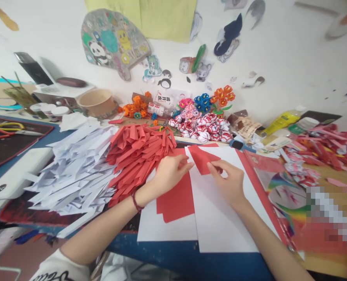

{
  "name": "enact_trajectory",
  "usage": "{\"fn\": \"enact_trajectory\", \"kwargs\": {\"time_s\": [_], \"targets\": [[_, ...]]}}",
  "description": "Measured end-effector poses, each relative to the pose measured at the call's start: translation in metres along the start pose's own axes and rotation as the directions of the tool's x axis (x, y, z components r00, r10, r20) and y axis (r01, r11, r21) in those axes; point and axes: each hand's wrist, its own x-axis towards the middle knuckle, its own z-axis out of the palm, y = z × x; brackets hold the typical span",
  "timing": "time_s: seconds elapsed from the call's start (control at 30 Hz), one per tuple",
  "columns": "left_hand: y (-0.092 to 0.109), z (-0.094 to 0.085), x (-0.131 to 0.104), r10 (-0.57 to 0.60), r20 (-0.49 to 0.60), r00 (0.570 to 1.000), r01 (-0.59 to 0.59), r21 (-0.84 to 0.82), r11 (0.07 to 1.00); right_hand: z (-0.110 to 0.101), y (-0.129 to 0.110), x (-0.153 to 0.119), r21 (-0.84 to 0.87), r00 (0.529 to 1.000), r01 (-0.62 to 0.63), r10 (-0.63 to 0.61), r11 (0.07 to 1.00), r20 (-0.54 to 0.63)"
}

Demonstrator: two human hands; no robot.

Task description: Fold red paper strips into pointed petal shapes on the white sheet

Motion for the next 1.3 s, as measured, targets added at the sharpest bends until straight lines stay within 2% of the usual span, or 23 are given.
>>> {"fn": "enact_trajectory", "kwargs": {"time_s": [0.07,0.17,0.4,0.53,0.67,0.77,0.87,0.97,1.07,1.17,1.3], "targets": [[0.000,0.002,0.000,-0.010,0.021,1.000,0.014,-0.213,0.977,0.005,-0.008,0.002,0.027,0.999,0.010,-0.011,1.000,0.041],[-0.003,0.004,0.003,-0.064,-0.001,0.998,0.058,-0.409,0.911,0.016,-0.018,0.007,0.065,0.993,0.049,-0.056,0.997,0.103],[-0.014,0.000,0.013,-0.174,-0.042,0.984,0.100,-0.675,0.731,0.033,-0.033,0.032,0.086,0.969,0.095,-0.112,0.992,0.221],[-0.015,-0.003,0.017,-0.178,-0.073,0.981,0.072,-0.719,0.692,0.041,-0.037,0.041,0.134,0.961,0.043,-0.078,0.990,0.267],[-0.017,-0.001,0.017,-0.174,-0.104,0.979,0.060,-0.670,0.740,0.050,-0.032,0.035,0.187,0.969,-0.033,-0.014,0.982,0.246],[-0.019,0.001,0.016,-0.175,-0.152,0.973,0.050,-0.600,0.798,0.051,-0.022,0.026,0.231,0.962,-0.148,0.086,0.962,0.259],[-0.022,0.000,0.016,-0.159,-0.217,0.963,0.014,-0.549,0.835,0.048,-0.014,0.022,0.261,0.944,-0.239,0.161,0.935,0.288],[-0.024,-0.003,0.016,-0.139,-0.218,0.966,0.018,-0.478,0.878,0.045,-0.011,0.023,0.334,0.911,-0.357,0.245,0.872,0.333],[-0.023,-0.005,0.015,-0.077,-0.171,0.982,0.020,-0.311,0.950,0.046,-0.010,0.026,0.405,0.868,-0.464,0.313,0.788,0.385],[-0.021,-0.005,0.012,-0.045,-0.140,0.989,0.032,-0.092,0.995,0.049,-0.005,0.025,0.379,0.854,-0.478,0.319,0.793,0.410],[-0.019,-0.005,0.008,-0.028,-0.194,0.981,0.049,0.106,0.993,0.057,0.000,0.021,0.365,0.807,-0.530,0.322,0.765,0.495]]}}
